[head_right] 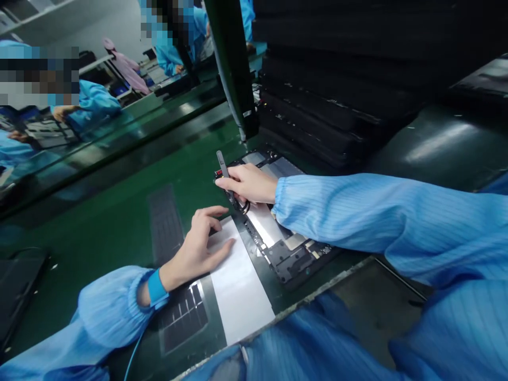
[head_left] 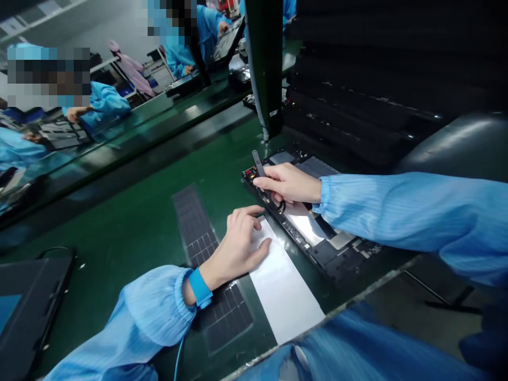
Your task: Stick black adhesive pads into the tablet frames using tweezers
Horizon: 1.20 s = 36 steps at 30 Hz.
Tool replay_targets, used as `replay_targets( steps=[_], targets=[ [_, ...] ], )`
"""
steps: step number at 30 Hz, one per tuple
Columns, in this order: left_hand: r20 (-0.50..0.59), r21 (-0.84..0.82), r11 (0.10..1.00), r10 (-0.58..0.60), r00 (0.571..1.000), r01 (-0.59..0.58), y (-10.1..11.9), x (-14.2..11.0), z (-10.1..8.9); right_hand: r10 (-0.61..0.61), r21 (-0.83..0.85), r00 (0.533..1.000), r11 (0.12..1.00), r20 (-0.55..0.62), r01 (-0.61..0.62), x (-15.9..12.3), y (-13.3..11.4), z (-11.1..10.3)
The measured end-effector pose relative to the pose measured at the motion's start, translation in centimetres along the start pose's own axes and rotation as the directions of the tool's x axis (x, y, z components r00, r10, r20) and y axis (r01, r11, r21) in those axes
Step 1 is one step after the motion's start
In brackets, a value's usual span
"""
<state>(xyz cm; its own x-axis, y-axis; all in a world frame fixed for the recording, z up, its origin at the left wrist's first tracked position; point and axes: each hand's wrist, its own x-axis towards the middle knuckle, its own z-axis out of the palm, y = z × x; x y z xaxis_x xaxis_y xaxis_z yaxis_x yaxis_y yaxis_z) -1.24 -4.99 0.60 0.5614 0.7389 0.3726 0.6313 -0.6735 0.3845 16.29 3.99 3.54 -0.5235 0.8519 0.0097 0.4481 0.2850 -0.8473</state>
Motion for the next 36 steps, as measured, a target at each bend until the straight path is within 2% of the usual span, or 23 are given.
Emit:
replay_targets(
  steps=[11,16,22,27,33,36],
  targets=[
    [0.068,0.007,0.993,0.113,0.991,-0.114,0.3,0.2,-0.2,0.025,0.026,1.0,0.999,0.01,-0.025,0.2,-0.1,-0.1],
    [0.175,-0.022,0.99,0.139,0.975,-0.138,0.5,0.5,-0.3,0.026,0.011,1.0,1.0,0.008,-0.026,0.2,0.0,0.0],
    [0.177,0.024,0.988,0.143,0.974,-0.15,0.7,0.4,-0.3,-0.074,-0.09,0.997,0.993,-0.037,0.07,0.1,0.0,0.1],
    [0.153,0.14,0.985,0.074,0.985,-0.096,0.9,0.7,-0.1,-0.018,0.032,0.999,0.999,-0.044,0.02,0.1,0.1,0.1],
    [0.244,0.159,0.944,0.248,0.938,-0.291,1.8,0.4,-0.1,0.009,0.116,1.0,0.993,-0.028,-0.005,0.1,0.0,0.1],
    [0.173,0.115,0.967,0.207,0.963,-0.228,1.9,0.2,-0.1,0.027,0.159,1.0,0.987,-0.01,-0.025,0.1,0.0,0.1]
  ],
)
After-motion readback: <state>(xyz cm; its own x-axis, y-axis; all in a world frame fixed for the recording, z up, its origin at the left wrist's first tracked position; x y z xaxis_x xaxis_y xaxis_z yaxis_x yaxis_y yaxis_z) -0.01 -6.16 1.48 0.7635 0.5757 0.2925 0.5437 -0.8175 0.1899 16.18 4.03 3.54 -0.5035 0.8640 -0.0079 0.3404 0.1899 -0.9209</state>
